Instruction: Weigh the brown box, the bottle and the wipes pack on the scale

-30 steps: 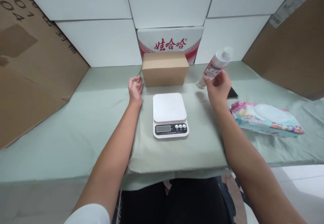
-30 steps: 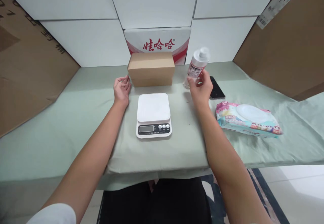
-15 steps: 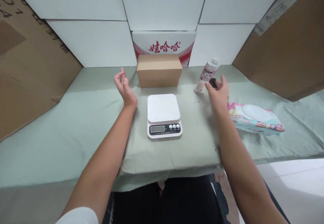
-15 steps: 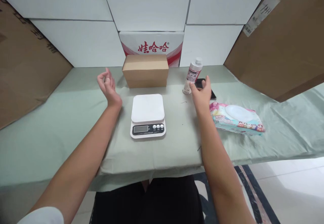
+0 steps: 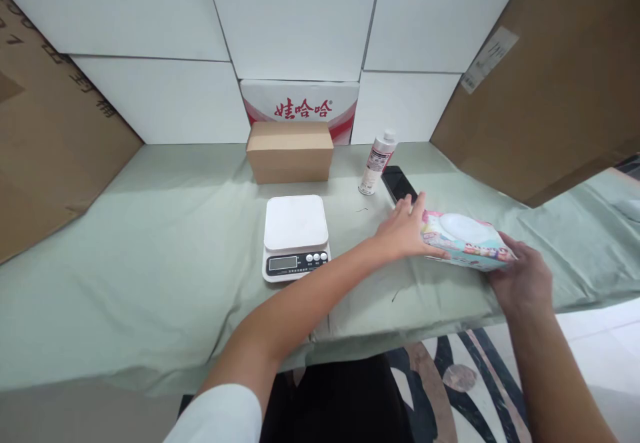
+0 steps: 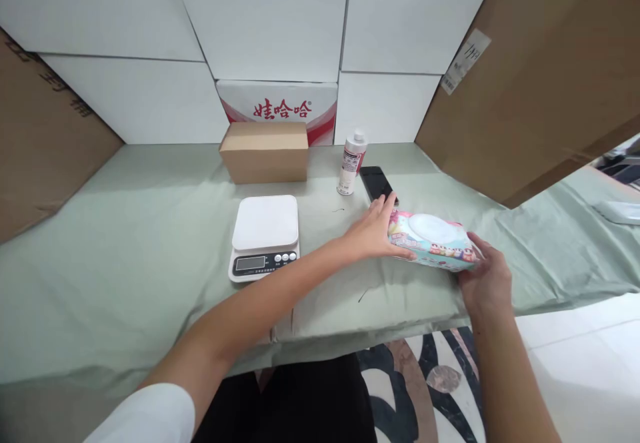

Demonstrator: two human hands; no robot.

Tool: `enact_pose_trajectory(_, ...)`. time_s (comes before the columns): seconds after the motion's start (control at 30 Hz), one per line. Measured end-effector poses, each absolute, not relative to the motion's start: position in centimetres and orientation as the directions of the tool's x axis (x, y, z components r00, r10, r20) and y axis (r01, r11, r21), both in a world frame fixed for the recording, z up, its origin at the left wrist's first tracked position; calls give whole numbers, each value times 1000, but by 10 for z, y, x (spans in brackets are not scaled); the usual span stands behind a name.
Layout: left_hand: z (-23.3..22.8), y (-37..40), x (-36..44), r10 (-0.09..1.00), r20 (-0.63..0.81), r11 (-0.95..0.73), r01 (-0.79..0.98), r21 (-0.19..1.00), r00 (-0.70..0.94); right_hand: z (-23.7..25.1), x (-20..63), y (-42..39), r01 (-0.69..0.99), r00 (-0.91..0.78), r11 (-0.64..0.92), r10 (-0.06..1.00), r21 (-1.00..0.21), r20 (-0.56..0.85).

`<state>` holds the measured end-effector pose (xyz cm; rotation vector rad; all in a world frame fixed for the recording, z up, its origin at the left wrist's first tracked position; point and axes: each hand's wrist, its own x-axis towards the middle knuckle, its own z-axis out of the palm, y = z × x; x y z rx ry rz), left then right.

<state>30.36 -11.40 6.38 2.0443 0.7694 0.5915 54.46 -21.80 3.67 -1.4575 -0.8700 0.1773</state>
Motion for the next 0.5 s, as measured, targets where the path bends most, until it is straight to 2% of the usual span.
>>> enact_pose_trajectory(0.07, 62, -101, 313, 683, 71, -446, 338, 829, 727, 39, 533, -198, 169, 732, 140, 645, -976, 219)
enact_pose_trajectory(0.13, 63, -97, 308, 659, 53, -465, 351, 813, 750, 44, 511, -186, -65, 754, 110, 656, -992, 23)
enact_pose_trajectory(0.2, 70, -102, 289, 660, 85, -524, 376, 764, 746, 52, 483, -182, -179, 750, 104, 658, -978, -67)
enact_pose_trajectory(0.33, 98, -113, 218, 680, 262, -659, 413, 628, 685, 77, 414, -186, -319, 629, 173, 774, -932, -72)
enact_pose_trajectory(0.5, 119, -101, 104, 633, 594, -774, 407, 485, 496, 101, 320, -160, -292, 357, 211, 929, -933, 98)
